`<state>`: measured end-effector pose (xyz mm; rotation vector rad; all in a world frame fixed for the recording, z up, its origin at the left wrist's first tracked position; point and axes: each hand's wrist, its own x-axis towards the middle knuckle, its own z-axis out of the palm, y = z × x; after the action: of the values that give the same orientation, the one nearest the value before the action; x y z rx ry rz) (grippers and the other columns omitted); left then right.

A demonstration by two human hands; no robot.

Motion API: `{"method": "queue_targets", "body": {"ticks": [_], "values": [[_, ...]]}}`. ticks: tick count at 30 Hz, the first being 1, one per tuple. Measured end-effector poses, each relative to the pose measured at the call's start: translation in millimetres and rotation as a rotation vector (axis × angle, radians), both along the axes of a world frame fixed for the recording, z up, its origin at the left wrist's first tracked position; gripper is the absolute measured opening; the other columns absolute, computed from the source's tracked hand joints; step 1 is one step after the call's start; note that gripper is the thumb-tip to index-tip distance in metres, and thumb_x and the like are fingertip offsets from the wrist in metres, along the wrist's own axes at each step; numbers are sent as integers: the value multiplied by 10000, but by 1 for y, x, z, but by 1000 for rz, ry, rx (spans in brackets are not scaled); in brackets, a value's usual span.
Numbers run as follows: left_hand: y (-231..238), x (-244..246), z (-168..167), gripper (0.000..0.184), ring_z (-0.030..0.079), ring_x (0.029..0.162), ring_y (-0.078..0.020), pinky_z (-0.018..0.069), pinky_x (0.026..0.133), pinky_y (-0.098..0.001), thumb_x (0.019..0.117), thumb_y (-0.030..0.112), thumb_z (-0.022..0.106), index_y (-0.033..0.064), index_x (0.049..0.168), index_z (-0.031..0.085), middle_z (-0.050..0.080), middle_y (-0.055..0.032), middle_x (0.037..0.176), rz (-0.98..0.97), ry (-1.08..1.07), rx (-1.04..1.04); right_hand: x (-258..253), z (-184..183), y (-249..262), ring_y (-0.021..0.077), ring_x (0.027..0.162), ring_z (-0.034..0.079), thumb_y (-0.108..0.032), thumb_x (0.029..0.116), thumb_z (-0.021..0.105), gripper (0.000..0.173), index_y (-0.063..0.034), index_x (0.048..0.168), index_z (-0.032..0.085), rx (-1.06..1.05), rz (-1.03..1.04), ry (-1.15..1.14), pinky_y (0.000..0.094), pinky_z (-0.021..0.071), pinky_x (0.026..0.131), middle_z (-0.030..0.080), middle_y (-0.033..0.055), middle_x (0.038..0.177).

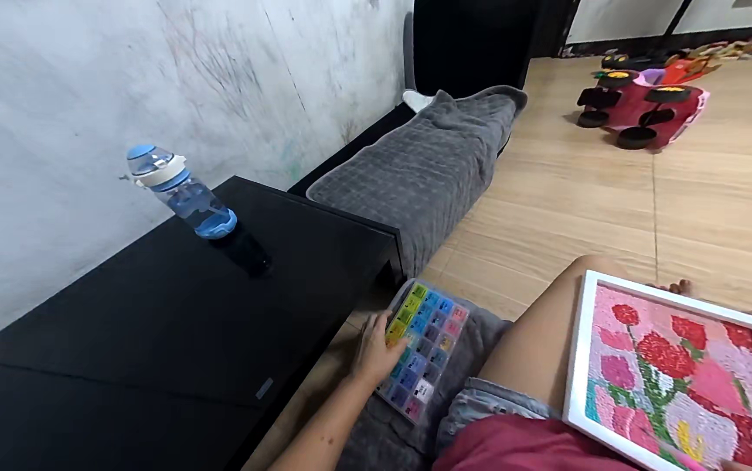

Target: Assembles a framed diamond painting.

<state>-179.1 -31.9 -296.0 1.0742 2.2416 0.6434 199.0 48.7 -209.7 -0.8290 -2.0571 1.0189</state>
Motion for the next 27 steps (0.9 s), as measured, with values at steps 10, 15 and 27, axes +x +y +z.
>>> {"method": "queue_targets", "body": {"ticks": [10,15,27], "values": [[-17,24,-15,670,471,1402,-371,360,1178,-438,999,343,624,-28,1519,423,482,-253,1502,-56,187,-91,-113,-11,11,59,835,690,-130,953,567,270,40,1092,724,-276,304,-64,228,568,767,741,102,963],[-21,31,-31,612,545,1316,-456,428,1114,-476,997,286,599,-88,1464,474,511,-315,1456,-110,371,-20,-155,-34,10,122,824,671,-148,945,534,303,24,1104,727,-319,358,-215,300,539,761,730,123,961],[-29,25,-73,306,720,1039,-419,597,866,-470,922,57,601,-54,1185,711,657,-279,1282,-47,572,554,-167,-48,-5,256,815,709,-58,918,578,239,65,1054,731,-219,406,-276,384,559,764,735,200,922]]}}
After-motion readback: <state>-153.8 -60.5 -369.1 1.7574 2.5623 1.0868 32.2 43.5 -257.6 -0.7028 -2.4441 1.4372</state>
